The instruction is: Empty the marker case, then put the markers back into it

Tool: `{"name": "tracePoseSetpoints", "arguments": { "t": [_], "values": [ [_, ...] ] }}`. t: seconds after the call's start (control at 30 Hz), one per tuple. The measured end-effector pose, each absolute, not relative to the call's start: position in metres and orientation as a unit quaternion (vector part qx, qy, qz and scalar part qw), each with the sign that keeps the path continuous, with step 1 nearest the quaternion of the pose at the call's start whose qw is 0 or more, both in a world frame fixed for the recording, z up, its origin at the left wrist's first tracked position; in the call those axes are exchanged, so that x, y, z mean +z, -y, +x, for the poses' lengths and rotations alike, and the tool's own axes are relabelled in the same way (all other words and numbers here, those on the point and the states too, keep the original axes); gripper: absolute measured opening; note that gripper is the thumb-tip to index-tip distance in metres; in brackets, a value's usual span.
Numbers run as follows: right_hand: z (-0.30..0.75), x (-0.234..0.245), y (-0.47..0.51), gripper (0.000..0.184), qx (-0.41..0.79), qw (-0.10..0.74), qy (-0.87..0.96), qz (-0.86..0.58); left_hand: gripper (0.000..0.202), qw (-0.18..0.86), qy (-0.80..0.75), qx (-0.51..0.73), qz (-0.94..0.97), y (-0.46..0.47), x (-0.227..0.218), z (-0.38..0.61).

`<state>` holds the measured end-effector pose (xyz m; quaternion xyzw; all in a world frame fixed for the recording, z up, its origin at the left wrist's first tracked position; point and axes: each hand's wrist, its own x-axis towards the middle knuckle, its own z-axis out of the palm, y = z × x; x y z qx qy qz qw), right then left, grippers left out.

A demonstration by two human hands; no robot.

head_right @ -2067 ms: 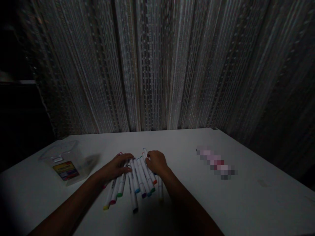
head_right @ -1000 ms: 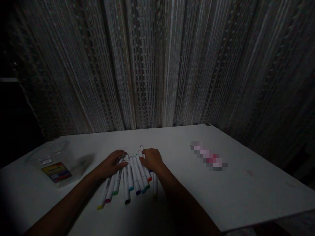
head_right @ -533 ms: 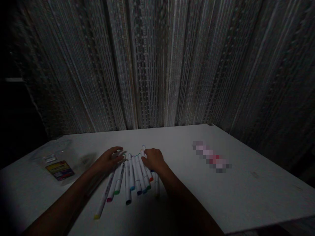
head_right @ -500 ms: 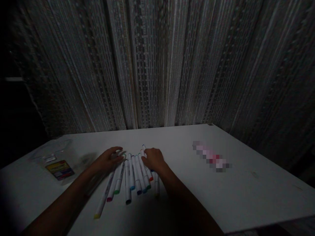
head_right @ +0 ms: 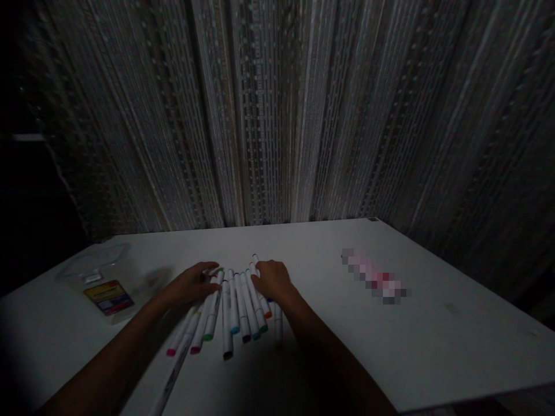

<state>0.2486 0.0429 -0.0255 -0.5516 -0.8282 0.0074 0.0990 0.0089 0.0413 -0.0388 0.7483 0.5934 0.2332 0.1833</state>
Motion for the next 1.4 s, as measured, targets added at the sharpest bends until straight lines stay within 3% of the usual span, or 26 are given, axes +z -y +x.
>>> {"name": "tracePoseSetpoints", "arguments": {
  "t": [0.23,0.33,0.43,0.53,0.63,0.8,1.1,1.4],
  "values": [
    [0.245,-0.008,-0.032,0.034,-0.006,0.144,0.830,-0.539,0.056,0.145,-0.572,0.247,0.769,-0.038,-0.036,0.016],
    [0.223,0.008,0.001,0.034,0.006,0.196,0.894,-0.402,0.053,0.136,-0.564,0.251,0.775,-0.040,-0.039,0.015],
    [0.193,0.006,0.046,0.029,0.024,0.136,0.978,-0.155,0.050,0.136,-0.566,0.239,0.777,-0.041,-0.040,0.013],
    [0.170,-0.009,0.072,0.028,-0.028,0.050,0.997,-0.059,0.047,0.139,-0.571,0.227,0.776,-0.042,-0.039,0.011],
    [0.161,-0.019,0.069,0.034,-0.065,0.046,0.990,-0.119,0.046,0.142,-0.577,0.225,0.772,-0.042,-0.039,0.009],
    [0.166,-0.008,0.031,0.026,-0.110,0.095,0.961,-0.236,0.044,0.144,-0.585,0.233,0.763,-0.045,-0.043,0.009],
    [0.229,0.004,-0.034,0.030,-0.040,0.141,0.823,-0.548,0.040,0.121,-0.575,0.241,0.772,-0.043,-0.044,0.018],
    [0.242,-0.022,-0.049,0.030,-0.028,0.086,0.800,-0.593,0.035,0.113,-0.541,0.235,0.799,-0.048,-0.049,0.025]
  ]
}}
